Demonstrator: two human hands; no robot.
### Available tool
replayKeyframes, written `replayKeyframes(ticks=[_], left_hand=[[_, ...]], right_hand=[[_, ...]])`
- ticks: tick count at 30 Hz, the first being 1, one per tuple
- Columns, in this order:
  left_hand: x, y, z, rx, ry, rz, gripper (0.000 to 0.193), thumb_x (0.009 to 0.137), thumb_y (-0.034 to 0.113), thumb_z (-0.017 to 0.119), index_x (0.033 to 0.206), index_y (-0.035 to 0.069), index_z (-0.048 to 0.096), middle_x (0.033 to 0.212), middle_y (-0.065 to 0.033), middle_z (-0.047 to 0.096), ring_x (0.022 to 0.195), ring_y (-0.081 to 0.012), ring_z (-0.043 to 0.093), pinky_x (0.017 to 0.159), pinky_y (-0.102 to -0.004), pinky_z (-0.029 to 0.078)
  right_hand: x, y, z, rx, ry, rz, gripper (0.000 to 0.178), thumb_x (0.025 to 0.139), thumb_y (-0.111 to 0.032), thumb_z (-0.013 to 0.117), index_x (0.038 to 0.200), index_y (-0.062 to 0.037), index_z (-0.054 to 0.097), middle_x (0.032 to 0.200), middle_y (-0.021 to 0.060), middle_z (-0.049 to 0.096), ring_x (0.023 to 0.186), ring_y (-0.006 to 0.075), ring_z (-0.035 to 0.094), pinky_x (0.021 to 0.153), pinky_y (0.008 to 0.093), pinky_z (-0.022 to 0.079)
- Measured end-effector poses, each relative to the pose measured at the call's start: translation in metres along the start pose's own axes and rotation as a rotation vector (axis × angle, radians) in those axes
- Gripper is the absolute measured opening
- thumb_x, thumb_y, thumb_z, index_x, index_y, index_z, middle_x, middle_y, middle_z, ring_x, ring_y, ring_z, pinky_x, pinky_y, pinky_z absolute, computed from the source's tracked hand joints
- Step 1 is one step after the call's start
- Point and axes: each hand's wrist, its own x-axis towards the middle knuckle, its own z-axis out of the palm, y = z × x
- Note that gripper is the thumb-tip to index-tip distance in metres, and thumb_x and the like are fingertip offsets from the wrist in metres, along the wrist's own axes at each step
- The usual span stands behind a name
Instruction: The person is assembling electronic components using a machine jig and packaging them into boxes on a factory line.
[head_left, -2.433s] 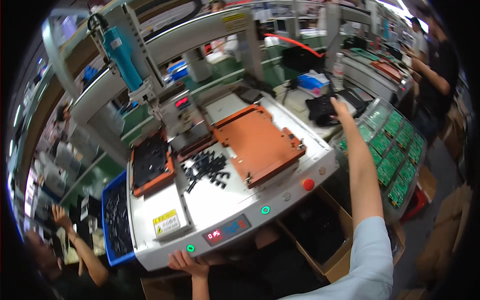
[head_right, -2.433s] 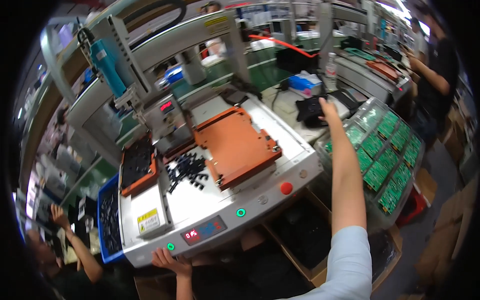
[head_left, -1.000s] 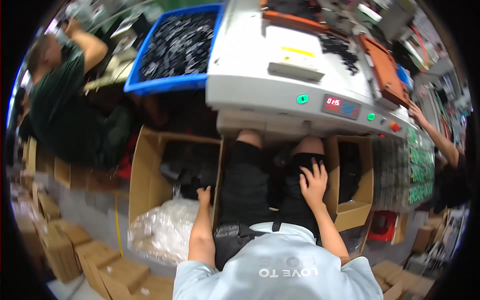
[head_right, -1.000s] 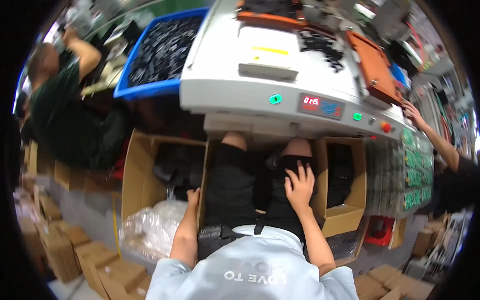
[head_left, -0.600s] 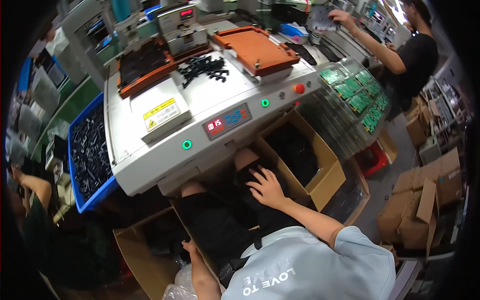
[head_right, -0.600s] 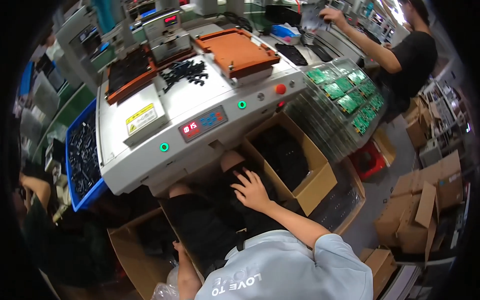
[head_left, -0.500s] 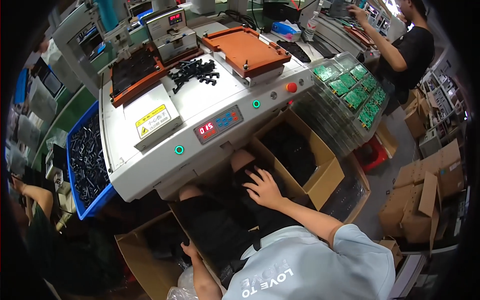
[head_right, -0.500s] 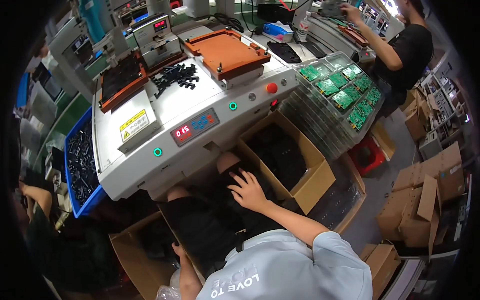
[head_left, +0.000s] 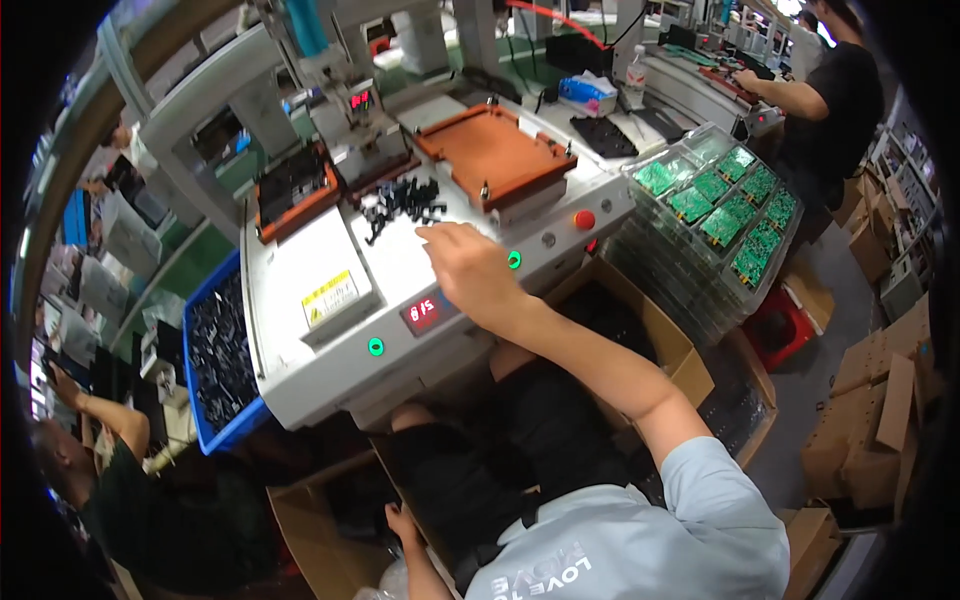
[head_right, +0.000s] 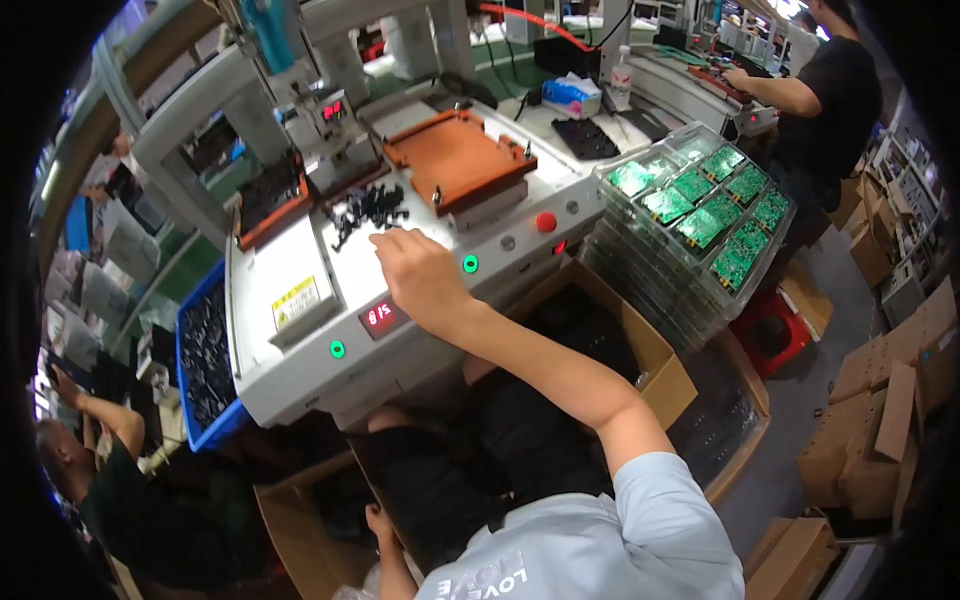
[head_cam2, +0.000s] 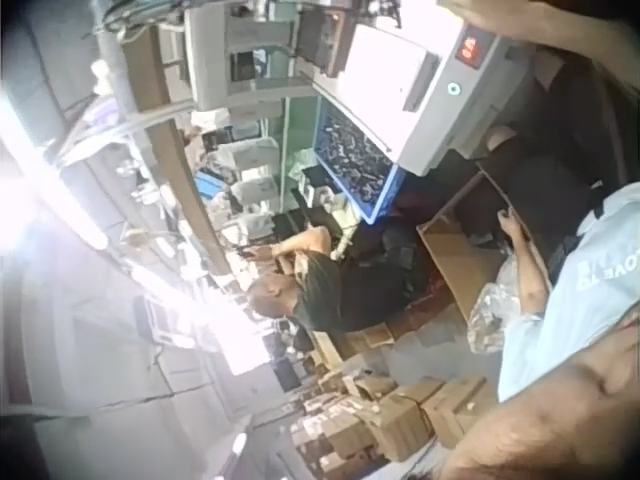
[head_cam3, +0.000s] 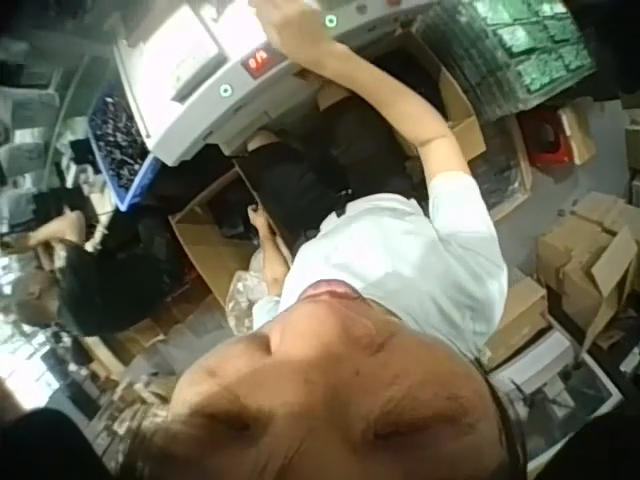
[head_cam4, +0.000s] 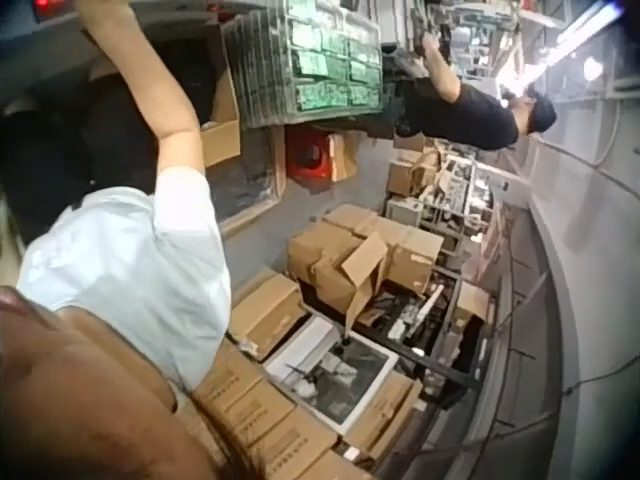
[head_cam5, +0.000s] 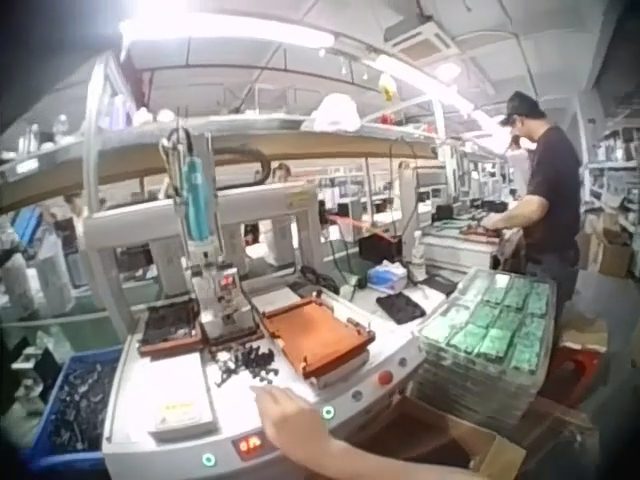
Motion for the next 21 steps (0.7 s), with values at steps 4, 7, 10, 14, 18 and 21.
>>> replayKeyframes(ticks=[4,7,10,14,18,21], left_hand=[[-0.018,0.001,-0.050,-0.091,0.090,-0.014,0.031,0.079,0.003,0.065,0.107,0.003,0.053,0.095,-0.0090,0.057,0.084,-0.0225,0.052,0.077,-0.0355,0.046],[-0.051,-0.017,-0.086,-0.540,0.183,-0.253,0.037,0.087,0.030,0.069,0.111,0.006,0.052,0.103,-0.0079,0.057,0.076,-0.0205,0.054,0.056,-0.0346,0.050],[-0.095,-0.028,-0.135,-0.859,0.293,-0.356,0.041,0.093,0.027,0.061,0.126,0.006,0.048,0.121,-0.0135,0.056,0.105,-0.0337,0.055,0.090,-0.0474,0.048],[-0.139,0.115,-0.209,-1.337,0.231,-0.240,0.042,0.093,0.031,0.062,0.126,0.011,0.044,0.122,-0.0111,0.053,0.105,-0.0358,0.055,0.087,-0.0477,0.050],[-0.116,0.163,-0.200,-1.536,0.174,0.049,0.053,0.091,0.029,0.064,0.135,0.014,0.039,0.141,-0.0094,0.042,0.126,-0.0318,0.043,0.097,-0.0535,0.042],[-0.138,0.266,-0.222,-1.569,0.193,0.238,0.061,0.089,0.015,0.062,0.143,0.010,0.034,0.137,-0.0113,0.046,0.129,-0.0314,0.042,0.109,-0.0499,0.034]], right_hand=[[0.026,0.029,0.056,-0.502,-0.220,0.065,0.023,0.082,-0.024,0.067,0.094,-0.0067,0.058,0.093,0.0093,0.059,0.091,0.0254,0.057,0.076,0.0350,0.048],[0.015,0.039,0.089,-0.572,-0.142,-0.009,0.017,0.074,-0.019,0.065,0.086,-0.0091,0.059,0.090,0.0079,0.057,0.088,0.0242,0.056,0.074,0.0348,0.048],[0.015,0.037,0.087,-0.486,-0.192,0.035,0.012,0.078,-0.015,0.064,0.086,-0.0099,0.056,0.086,0.0076,0.058,0.085,0.0251,0.059,0.070,0.0370,0.050],[0.010,0.053,0.069,-0.478,-0.239,0.038,0.012,0.081,-0.014,0.062,0.086,-0.0068,0.054,0.085,0.0107,0.060,0.087,0.0293,0.060,0.072,0.0405,0.050],[0.005,0.062,0.067,-0.366,-0.251,0.027,0.021,0.079,-0.017,0.070,0.089,-0.0041,0.056,0.091,0.0155,0.058,0.092,0.0343,0.056,0.079,0.0442,0.047],[0.005,0.047,0.050,-0.334,-0.303,0.005,0.022,0.080,-0.018,0.071,0.092,-0.0036,0.060,0.093,0.0159,0.057,0.094,0.0357,0.056,0.080,0.0456,0.047]])
